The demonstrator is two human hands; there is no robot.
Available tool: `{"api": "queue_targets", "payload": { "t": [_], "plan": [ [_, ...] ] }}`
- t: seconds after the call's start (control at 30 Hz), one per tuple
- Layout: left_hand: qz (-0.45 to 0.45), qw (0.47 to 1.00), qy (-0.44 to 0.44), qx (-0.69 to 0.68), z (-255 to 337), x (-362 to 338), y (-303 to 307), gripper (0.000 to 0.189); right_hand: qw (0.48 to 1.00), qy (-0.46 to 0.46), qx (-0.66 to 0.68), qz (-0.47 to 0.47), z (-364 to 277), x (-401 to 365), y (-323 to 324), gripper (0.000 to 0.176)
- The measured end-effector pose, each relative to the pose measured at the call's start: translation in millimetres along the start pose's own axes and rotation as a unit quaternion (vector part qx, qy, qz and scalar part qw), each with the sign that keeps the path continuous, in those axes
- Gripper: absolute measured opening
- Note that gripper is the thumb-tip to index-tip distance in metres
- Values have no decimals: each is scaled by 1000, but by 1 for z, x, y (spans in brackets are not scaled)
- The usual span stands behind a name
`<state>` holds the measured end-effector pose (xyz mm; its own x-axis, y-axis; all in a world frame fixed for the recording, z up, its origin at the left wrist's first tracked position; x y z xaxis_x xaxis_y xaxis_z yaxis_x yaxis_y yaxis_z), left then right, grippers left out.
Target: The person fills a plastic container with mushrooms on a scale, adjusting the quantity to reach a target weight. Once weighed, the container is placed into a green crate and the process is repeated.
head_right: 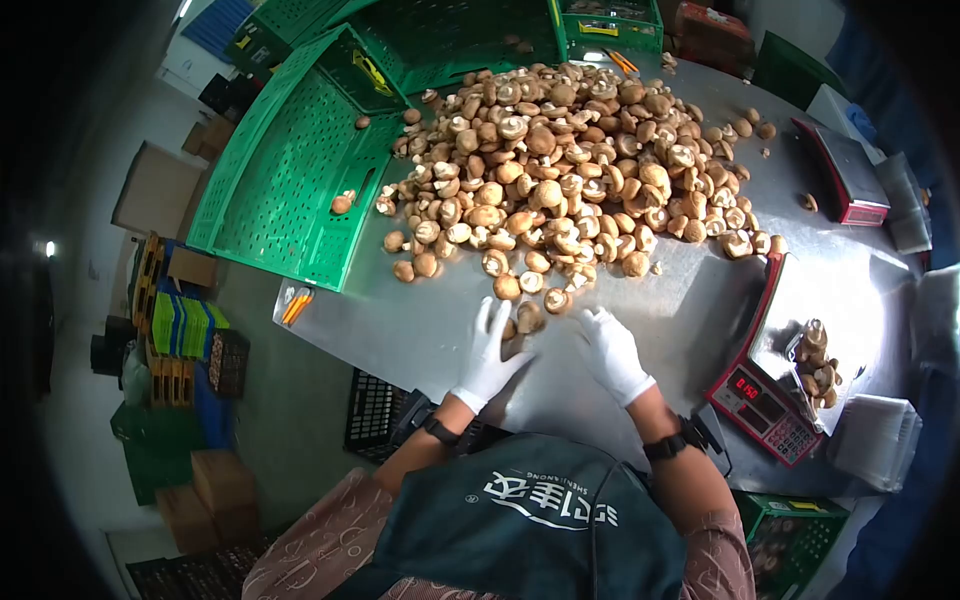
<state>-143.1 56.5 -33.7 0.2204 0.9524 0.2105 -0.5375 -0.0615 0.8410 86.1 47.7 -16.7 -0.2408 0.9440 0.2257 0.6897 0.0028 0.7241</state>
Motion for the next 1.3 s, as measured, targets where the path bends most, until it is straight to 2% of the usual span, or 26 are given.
{"api": "queue_targets", "payload": {
  "t": [0.03, 0.23, 0.27, 0.3, 0.37, 0.4, 0.43, 0.47, 0.5, 0.53, 0.57, 0.6, 0.63, 0.7, 0.73, 0.83, 0.9, 0.93, 0.97, 1.0, 1.03, 1.07, 1.1, 1.2, 1.27, 1.3],
  "plan": [
    [-14, 999, -35, 13, 6, 7, -3, 94, 998, 19, -16, 63, 0, 10, -3, 28],
    [8, 999, -27, 19, 14, 32, -19, 65, 983, 63, -169, 32, 4, 44, -34, 35],
    [-12, 998, -61, 8, 16, 33, -24, 61, 981, 111, -147, 53, 11, 44, -41, 33],
    [-31, 995, -95, -3, 21, 34, -27, 57, 982, 110, -146, 53, 11, 44, -39, 33],
    [-38, 996, -83, -4, 22, 31, -28, 48, 984, 119, -120, 55, 11, 45, -33, 27],
    [-6, 995, -74, -65, 18, 31, -26, 45, 984, 117, -119, 56, 8, 44, -30, 27],
    [26, 990, -65, -126, 15, 32, -26, 43, 998, -4, 53, 43, 15, 43, -28, 25],
    [56, 983, -24, -173, 7, 31, -29, 38, 966, -126, 224, 28, 21, 39, -27, 23],
    [106, 966, -9, -235, -2, 33, -34, 27, 965, -130, 224, 27, 19, 36, -18, 23],
    [22, 913, 162, -374, -6, 33, -29, 25, 883, -196, 425, 31, 21, 29, -13, 26],
    [-62, 807, 322, -491, -4, 31, -25, 26, 756, -251, 604, 36, 23, 25, -13, 29],
    [-36, 726, 333, -601, -5, 30, -35, 35, 712, -229, 663, 35, 23, 21, -12, 32],
    [-37, 727, 333, -600, -9, 31, -39, 35, 712, -229, 663, 36, 22, 17, -11, 32],
    [-93, 584, 370, -717, -12, 30, -52, 40, 643, -232, 728, 53, 16, 10, -6, 31],
    [-108, 552, 374, -738, -11, 30, -56, 43, 642, -231, 729, 55, 16, 8, -6, 31],
    [-108, 516, 395, -752, 1, 26, -57, 47, 609, -239, 755, 46, 21, -2, -9, 32],
    [-130, 541, 394, -731, -3, 16, -71, 48, 673, -256, 693, 23, 34, -11, -19, 38],
    [-150, 565, 392, -710, 10, 15, -64, 48, 673, -254, 694, 22, 24, -9, -14, 38],
    [-153, 644, 392, -638, 24, 8, -55, 43, 794, -232, 561, -19, 11, -8, -7, 43],
    [-131, 786, 281, -535, 34, 5, -49, 40, 888, -201, 409, -58, 1, -7, -2, 48],
    [-104, 893, 160, -408, 49, 4, -36, 36, 976, -86, 192, -49, -7, -9, 3, 56],
    [-192, 884, 179, -386, 56, -2, -34, 33, 987, -73, 118, -82, -13, -15, 3, 59],
    [-200, 901, 168, -345, 59, -7, -35, 33, 991, -60, 42, -113, -17, -20, 3, 61],
    [-222, 911, 132, -321, 54, -6, -33, 31, 992, -61, 82, -81, -12, -37, 5, 55],
    [-105, 952, 121, -261, 36, 9, -32, 27, 986, -102, 84, -103, -4, -49, 7, 50],
    [-60, 962, 137, -230, 22, 21, -34, 35, 978, -143, 87, -125, 0, -54, 7, 45]
  ]
}}
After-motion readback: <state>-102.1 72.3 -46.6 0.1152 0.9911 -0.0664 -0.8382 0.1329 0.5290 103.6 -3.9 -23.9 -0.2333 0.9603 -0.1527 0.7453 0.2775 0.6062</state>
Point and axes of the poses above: each hand's wrist, its own x-axis towards the middle knuckle, its own y-axis out of the back of the hand, z = x × y, the point moved 4 cm from there along x, towards the middle knuckle, and after that the axes turned 5 degrees about y, right-handed, at the moved point
